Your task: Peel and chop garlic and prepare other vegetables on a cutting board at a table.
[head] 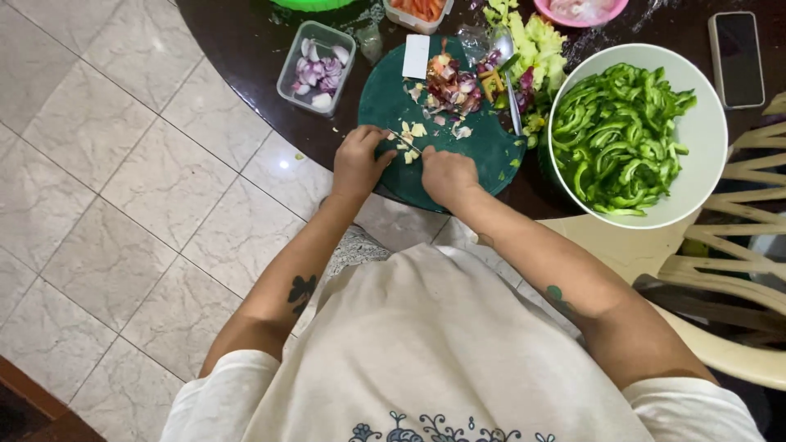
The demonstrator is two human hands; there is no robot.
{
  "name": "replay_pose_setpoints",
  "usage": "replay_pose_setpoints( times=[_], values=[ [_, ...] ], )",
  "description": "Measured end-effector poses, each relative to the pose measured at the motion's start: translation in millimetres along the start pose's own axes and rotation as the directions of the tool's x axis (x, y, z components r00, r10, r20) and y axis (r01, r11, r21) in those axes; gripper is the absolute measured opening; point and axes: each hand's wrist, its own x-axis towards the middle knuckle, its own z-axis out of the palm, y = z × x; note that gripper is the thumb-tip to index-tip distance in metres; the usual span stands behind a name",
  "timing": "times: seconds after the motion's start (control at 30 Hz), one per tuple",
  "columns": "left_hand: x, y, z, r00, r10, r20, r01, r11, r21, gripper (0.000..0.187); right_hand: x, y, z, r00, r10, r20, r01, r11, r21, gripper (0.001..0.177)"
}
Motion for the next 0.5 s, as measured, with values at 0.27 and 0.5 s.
replay_pose_setpoints(
  times=[0.27, 0.5],
  values=[
    [-1.9, -18.9, 36.6, 0.996, -0.071, 0.059, 0.076, 0.993, -0.095, 0.015, -25.2, -6.8, -44.7, 0.993, 0.116, 0.002, -0.115, 0.981, 0.155, 0.029],
    [26.1, -10.9, 41.8, 0.98, 0.003, 0.201, -0.022, 0.995, 0.094, 0.011, -19.2, -1.9, -37.9, 0.98, 0.201, 0.013, -0.197, 0.947, 0.254, 0.029]
  ],
)
